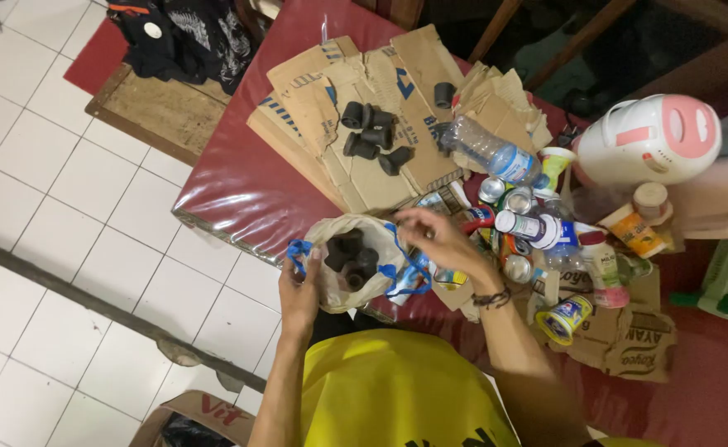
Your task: The person sorts recyclable materials on a table, placing plastic bottles, cans, and plastic caps into a reusable bag. They tie the bag and then begin placing additional cans into a second white plastic bag.
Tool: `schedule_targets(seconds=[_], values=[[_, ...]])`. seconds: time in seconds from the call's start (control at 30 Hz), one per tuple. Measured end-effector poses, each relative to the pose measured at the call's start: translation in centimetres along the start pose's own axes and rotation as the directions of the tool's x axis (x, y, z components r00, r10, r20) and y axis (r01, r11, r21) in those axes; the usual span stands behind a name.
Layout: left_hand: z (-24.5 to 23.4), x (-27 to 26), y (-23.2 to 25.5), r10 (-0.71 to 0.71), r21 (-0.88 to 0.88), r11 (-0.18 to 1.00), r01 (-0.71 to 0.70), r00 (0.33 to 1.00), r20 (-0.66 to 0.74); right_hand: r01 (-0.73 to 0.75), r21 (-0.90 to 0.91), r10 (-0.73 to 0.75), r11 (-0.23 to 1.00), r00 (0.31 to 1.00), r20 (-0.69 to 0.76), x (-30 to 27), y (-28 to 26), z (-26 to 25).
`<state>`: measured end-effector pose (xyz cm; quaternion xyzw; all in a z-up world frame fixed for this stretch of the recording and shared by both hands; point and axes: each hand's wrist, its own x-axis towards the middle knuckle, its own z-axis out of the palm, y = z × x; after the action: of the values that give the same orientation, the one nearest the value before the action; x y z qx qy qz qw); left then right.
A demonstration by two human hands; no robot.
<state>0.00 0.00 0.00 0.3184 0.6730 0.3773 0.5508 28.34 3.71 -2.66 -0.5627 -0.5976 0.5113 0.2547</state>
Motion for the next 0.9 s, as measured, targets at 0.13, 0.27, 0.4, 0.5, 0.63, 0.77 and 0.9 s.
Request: schedule_targets(seconds=[0.13,0.27,0.4,0.5,0.63,0.77,0.9], values=[[0.1,0.1,0.1,-0.004,0.019,1.0,0.003,1.0,0.024,-0.074,-0.099,0.038,0.992,0.945,-0.323,3.4,3.1,-2.7],[0.3,0.2,0.1,0.007,0.06,0.998,-0.008,1.0,0.019,-0.189,-0.29,0.012,0.938,0.855,-0.519,6.6,4.1,-5.5],[0.4,0.0,0.3,-0.014,0.065,0.998,0.013,1.0,0.012,-0.432,-0.277,0.212,0.858,0.79,-0.575,8.8,2.7,-6.8],[0.5,-0.2,0.6,-0.035,0.082,0.996,0.034,0.999,0.006,-0.496,-0.344,0.17,0.797,0.731,-0.661,9.7,2.3,-6.5],[0.6,0.0,0.8,-0.055,0.111,0.992,0.057,0.998,-0.017,-0.508,-0.292,0.197,0.81,0.705,-0.681,10.5,2.8,-6.8],[0.7,0.1,0.6,-0.059,0.07,0.996,0.059,0.998,-0.007,-0.513,-0.279,0.197,0.812,0.691,-0.696,11.6,4.6,-6.4],[0.7,0.3,0.2,-0.028,0.047,0.999,0.028,1.0,0.01,-0.469,-0.293,0.142,0.833,0.694,-0.706,11.3,5.6,-6.3]])
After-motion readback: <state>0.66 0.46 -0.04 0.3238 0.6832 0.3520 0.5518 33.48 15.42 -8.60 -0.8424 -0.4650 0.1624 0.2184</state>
